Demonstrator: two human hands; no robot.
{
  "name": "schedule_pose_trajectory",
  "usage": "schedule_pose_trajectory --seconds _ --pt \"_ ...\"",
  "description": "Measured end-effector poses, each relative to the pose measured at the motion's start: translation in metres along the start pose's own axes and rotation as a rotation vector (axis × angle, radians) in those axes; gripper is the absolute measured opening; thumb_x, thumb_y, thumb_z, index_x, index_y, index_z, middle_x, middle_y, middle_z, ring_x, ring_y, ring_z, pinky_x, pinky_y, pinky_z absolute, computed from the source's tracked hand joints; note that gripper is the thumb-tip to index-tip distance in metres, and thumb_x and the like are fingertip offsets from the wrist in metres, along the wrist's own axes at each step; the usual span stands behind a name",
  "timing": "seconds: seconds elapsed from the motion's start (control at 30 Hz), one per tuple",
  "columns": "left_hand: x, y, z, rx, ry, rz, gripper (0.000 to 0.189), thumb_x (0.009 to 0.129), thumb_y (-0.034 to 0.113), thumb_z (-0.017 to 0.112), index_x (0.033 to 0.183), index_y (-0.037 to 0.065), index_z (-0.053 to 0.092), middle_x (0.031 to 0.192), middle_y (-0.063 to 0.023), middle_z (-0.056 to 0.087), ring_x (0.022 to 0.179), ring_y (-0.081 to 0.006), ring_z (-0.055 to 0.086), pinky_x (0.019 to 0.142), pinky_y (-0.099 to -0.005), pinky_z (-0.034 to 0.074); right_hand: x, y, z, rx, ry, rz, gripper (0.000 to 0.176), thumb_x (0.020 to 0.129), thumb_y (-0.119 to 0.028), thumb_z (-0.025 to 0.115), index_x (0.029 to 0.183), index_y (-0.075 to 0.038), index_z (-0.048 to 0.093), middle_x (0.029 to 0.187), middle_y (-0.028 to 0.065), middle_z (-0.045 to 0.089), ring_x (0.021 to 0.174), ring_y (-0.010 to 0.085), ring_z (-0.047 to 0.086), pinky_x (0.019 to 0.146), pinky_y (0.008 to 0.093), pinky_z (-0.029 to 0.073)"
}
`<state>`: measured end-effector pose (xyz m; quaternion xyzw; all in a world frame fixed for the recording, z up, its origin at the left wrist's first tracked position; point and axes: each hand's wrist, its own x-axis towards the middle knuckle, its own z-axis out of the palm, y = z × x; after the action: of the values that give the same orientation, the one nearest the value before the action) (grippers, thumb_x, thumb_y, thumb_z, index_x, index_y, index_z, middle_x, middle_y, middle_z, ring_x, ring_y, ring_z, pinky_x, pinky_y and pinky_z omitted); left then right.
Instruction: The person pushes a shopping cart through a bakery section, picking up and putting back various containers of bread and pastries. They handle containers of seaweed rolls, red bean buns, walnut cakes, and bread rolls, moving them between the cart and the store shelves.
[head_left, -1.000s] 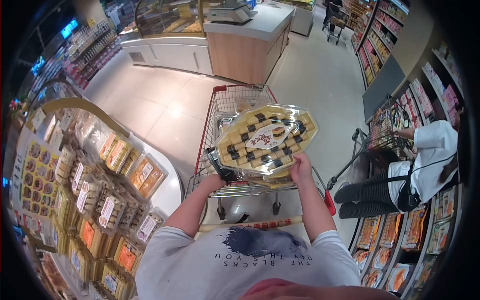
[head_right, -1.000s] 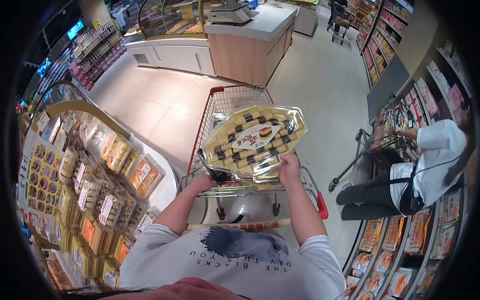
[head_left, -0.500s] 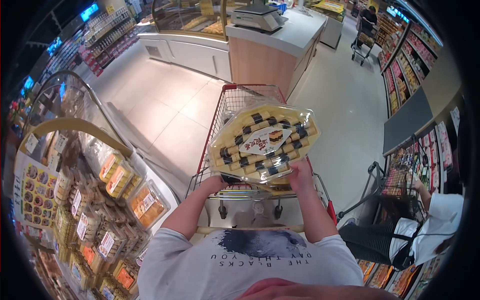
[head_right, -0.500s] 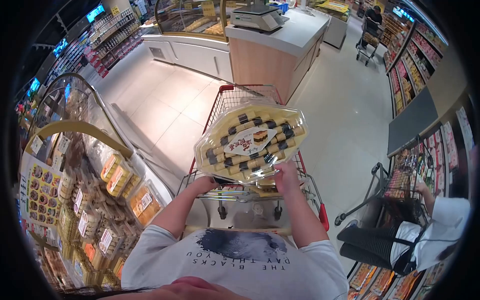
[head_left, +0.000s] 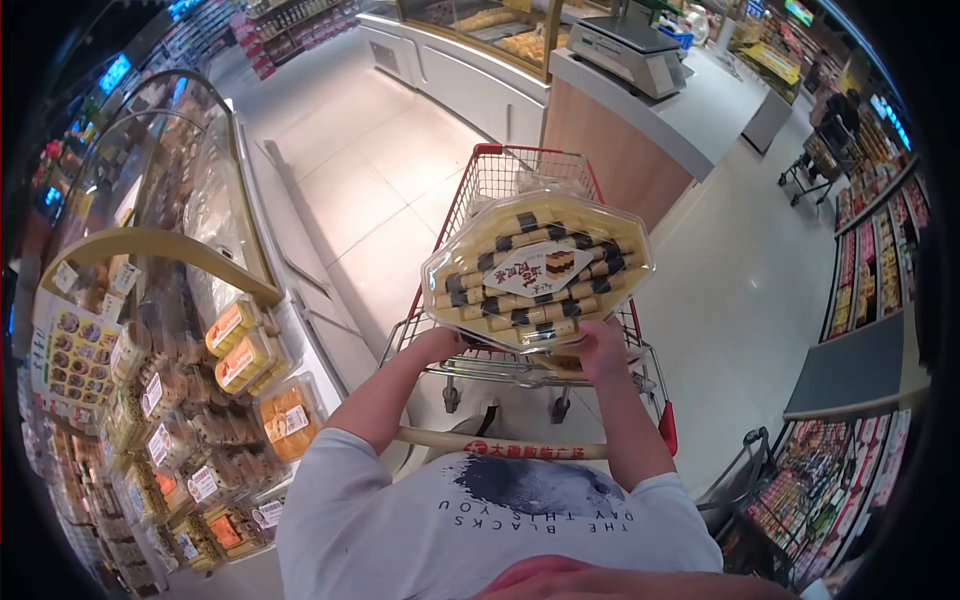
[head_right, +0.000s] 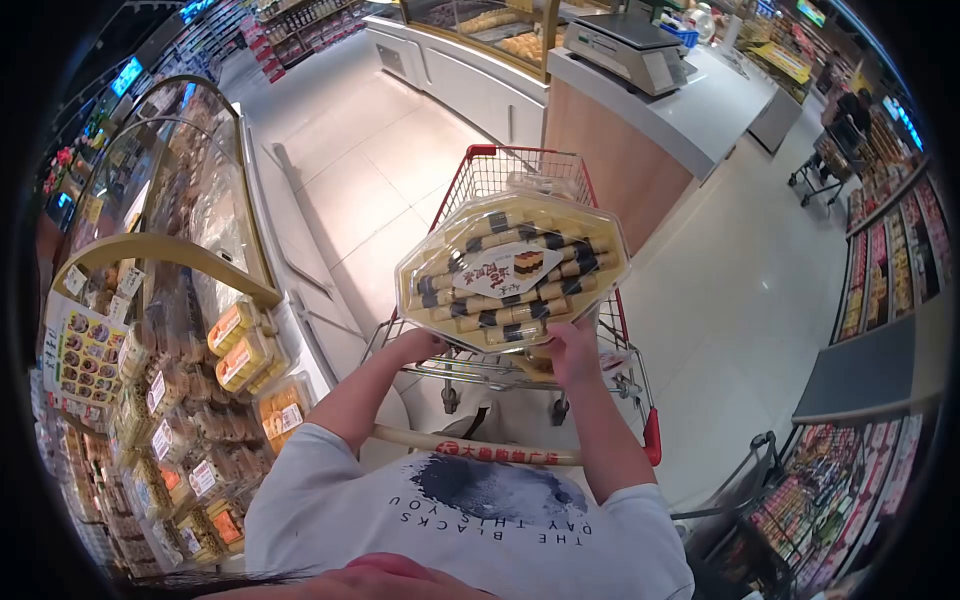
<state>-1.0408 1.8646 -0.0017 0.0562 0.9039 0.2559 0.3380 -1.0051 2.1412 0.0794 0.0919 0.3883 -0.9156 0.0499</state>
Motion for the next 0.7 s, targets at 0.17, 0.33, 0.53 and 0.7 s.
schedule_pose_trajectory --seconds 0.17,0.33,0.53,0.7 --pt "0.062 -0.013 -0.041 0.130 -0.011 -0.014 0.033 0.076 0.032 0.049 0.076 0.002 0.061 0.064 -0.0132 0.059 0.058 -0.0252 0.057 0.061 -0.0373 0.045 0.088 -0.012 0.006 -0.011 -0.035 -0.006 0.047 0.068 0.000 0.047 0.115 -0.002 0.041 0.110 0.0076 0.051 0.102 0.0223 0.050 0.089 0.0371 0.041" --pt "0.103 -0.006 -0.101 0.142 0.039 -0.206 0.034 0.073 0.031 0.053 0.090 0.004 0.062 0.089 -0.0154 0.062 0.086 -0.0281 0.059 0.072 -0.0382 0.047 0.183 -0.011 0.011 0.063 -0.072 0.029 0.042 0.069 0.002 0.047 0.110 -0.002 0.046 0.106 0.0065 0.054 0.099 0.0199 0.052 0.088 0.0342 0.041" --pt "0.158 -0.015 -0.166 -0.344 0.599 0.016 0.027 0.071 0.012 0.054 0.096 0.002 0.051 0.080 -0.0117 0.059 0.075 -0.0221 0.058 0.068 -0.0330 0.046 0.291 -0.009 0.036 0.063 -0.058 0.082 0.036 0.070 0.000 0.050 0.106 -0.001 0.048 0.100 0.0088 0.056 0.091 0.0215 0.055 0.080 0.0356 0.046" --pt "0.188 -0.022 -0.230 -1.045 0.515 0.335 0.041 0.069 0.003 0.048 0.108 0.002 0.039 0.098 -0.0099 0.053 0.085 -0.0178 0.055 0.072 -0.0297 0.044 0.365 -0.007 0.086 -0.022 -0.149 0.110 0.035 0.072 -0.002 0.049 0.106 -0.001 0.048 0.096 0.0094 0.056 0.085 0.0205 0.057 0.075 0.0332 0.049"
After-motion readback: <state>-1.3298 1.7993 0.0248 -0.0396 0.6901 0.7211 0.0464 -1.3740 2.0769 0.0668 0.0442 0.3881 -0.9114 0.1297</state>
